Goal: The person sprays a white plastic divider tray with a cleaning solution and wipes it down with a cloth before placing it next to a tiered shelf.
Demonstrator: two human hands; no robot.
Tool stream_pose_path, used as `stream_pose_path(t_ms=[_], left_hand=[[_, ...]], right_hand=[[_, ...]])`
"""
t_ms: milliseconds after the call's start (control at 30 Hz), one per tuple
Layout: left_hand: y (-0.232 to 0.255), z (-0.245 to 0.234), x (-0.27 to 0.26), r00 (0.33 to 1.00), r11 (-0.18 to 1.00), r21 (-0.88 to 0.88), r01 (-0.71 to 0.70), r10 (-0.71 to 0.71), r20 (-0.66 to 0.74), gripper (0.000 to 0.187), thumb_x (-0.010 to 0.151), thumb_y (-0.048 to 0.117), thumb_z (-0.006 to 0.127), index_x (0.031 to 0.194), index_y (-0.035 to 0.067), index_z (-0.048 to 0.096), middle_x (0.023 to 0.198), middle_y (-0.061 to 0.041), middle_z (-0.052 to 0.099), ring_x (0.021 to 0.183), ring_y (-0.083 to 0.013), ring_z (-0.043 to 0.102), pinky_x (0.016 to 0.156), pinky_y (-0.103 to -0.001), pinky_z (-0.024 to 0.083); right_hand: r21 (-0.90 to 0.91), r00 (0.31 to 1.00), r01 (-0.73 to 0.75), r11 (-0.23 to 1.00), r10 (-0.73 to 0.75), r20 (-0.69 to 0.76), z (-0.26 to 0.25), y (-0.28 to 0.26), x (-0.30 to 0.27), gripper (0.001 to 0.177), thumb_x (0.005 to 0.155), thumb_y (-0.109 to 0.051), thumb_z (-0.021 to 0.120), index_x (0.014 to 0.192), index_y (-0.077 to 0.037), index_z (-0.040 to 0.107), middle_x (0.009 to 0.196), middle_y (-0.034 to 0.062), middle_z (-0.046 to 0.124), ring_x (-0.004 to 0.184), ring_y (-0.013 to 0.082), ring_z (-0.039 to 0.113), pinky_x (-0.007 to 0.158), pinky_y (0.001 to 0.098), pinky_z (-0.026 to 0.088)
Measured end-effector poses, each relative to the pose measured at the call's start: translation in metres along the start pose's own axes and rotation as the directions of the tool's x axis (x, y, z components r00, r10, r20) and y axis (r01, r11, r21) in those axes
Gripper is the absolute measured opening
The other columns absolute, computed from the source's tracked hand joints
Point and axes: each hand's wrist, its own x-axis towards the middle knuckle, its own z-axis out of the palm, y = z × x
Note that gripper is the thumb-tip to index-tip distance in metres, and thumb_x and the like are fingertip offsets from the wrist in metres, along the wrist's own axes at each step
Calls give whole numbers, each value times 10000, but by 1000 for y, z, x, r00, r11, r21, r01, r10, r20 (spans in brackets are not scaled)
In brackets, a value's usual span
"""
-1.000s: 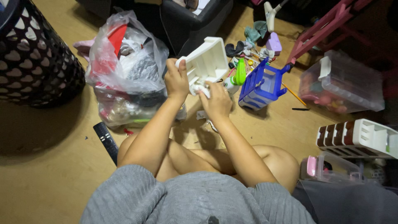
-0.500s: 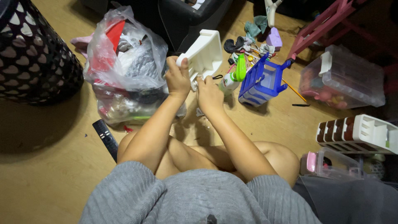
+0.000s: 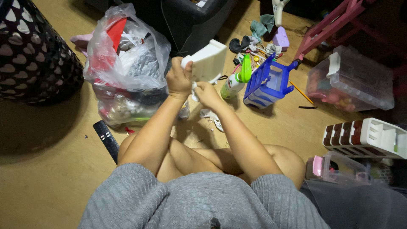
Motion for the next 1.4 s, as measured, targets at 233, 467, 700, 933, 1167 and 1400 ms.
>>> stream_pose_path(t_ms=[233,467,700,933,1167,1400], left_hand=[[0,1,-2,1000,1000,-3,-5,5,-7,356,1066,439,577,1077,82,574,820,-176,699,745,-405,701,655,-484,540],[-3,-1,6,997,998,-56,35,-31,69,374,1075,452,555,1068,78,565,859,-195,712,782,-430,697,663,-503,527],[-13,-3,13,965,943,-203,262,-255,63,396,1076,439,539,1009,49,521,755,-173,663,695,-344,693,644,-447,508],[-27,-4,19,919,930,-102,354,-326,223,422,1064,488,515,1041,69,555,843,-196,717,804,-374,729,708,-473,531],[-34,12,-11,820,958,171,230,-285,497,396,1075,468,494,1120,78,538,952,-267,711,933,-512,657,789,-586,484],[-34,14,-27,655,964,117,240,-250,713,367,1010,372,621,1324,186,574,1087,-202,727,1007,-411,685,859,-489,513]], right_hand=[[56,998,-67,996,67,-2,-2,14,2,250,944,-205,549,943,-25,723,743,5,672,638,91,574,581,278,462],[367,851,-524,769,461,249,-61,15,-23,155,910,-217,531,970,-120,636,665,-2,616,430,117,385,379,257,244],[817,924,-354,455,37,380,-95,2,-91,300,972,-163,568,1243,-62,649,796,-7,615,536,68,437,450,214,324],[661,991,-71,747,128,-38,-143,14,-142,421,907,-174,632,1319,-96,595,1075,31,695,875,147,667,712,331,557],[-183,957,-107,977,52,-284,-142,54,-141,516,830,-103,744,1330,-73,620,1090,65,690,888,174,664,743,321,558],[-260,918,216,941,-286,-276,-113,10,-107,391,872,-82,726,1250,-68,626,1128,107,717,999,232,697,820,341,573]])
